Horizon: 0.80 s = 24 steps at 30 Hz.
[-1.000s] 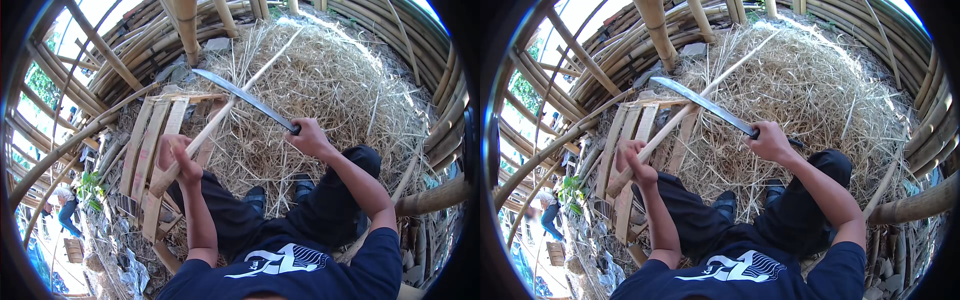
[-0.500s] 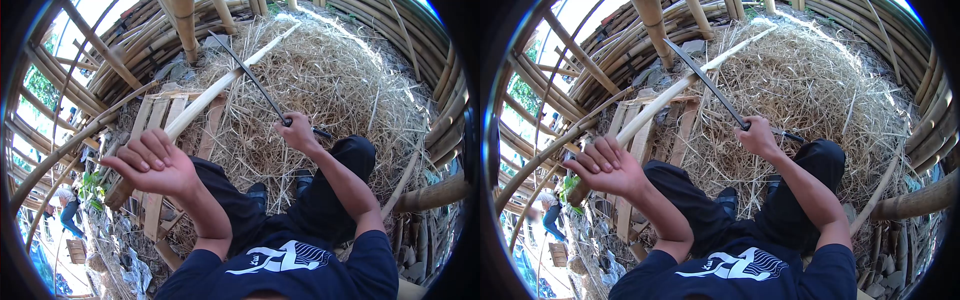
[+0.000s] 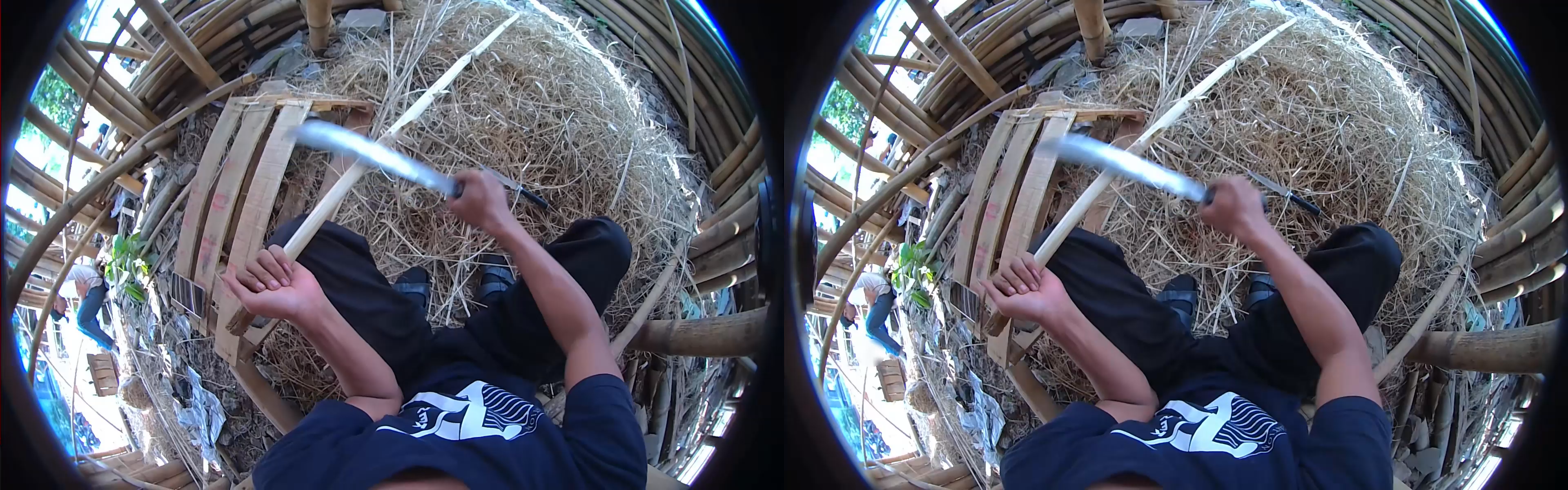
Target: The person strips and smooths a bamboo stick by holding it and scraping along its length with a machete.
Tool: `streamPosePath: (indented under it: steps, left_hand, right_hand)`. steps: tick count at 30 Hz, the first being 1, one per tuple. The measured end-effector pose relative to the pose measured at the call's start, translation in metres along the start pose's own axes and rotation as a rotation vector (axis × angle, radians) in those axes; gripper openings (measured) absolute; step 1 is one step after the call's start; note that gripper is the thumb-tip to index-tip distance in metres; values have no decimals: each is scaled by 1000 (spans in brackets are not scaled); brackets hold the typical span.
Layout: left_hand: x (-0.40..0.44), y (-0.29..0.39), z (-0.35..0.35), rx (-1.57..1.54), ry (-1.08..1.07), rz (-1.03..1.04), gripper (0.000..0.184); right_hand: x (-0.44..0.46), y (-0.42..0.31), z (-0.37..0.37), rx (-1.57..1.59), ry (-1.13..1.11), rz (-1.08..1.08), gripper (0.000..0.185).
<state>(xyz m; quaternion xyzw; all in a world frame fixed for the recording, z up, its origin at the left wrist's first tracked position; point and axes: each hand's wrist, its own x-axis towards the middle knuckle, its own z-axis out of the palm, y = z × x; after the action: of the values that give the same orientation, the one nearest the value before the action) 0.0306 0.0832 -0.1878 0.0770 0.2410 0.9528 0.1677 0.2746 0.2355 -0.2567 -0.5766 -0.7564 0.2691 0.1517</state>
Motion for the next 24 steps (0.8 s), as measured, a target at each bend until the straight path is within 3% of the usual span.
streamPosePath:
  steps: [1, 2, 4, 7, 8, 12, 14, 15, 17, 21, 24]
  left_hand:
    - [-1, -5, -1, 11, 12, -6, 54]
    - [-3, -13, 0, -3, 27, -20, 54]
    - [3, -19, 1, -35, 44, -28, 54]
    - [8, -16, -6, -35, 10, -36, 54]
    - [6, -20, -6, -20, 24, -30, 53]
    - [2, -24, -1, -50, 70, -55, 53]
    - [2, -23, -2, -63, 60, -73, 54]
    - [1, -24, -3, -57, 61, -71, 54]
    - [-2, -33, -4, -70, 2, -57, 54]
    - [1, -30, -1, -39, 71, -67, 54]
    - [-6, -32, 4, -75, 50, -85, 54]
  right_hand:
    - [7, 10, 1, 45, -60, 199, 21]
    - [8, 20, 7, 40, -68, 207, 21]
    - [18, 26, 9, -59, 152, 152, 23]
    - [0, 19, 20, 125, 43, 135, 26]
    - [-7, 13, 24, 48, 117, -5, 28]
    - [-10, 5, 35, -41, 137, -171, 17]
    - [12, 19, 39, -108, 100, -138, 14]
    - [24, 25, 33, 12, 69, 29, 18]
    - [49, 38, 23, -48, 190, 185, 21]
    - [34, 30, 12, -38, 98, 206, 23]
    - [7, 12, 28, 77, 123, -57, 21]
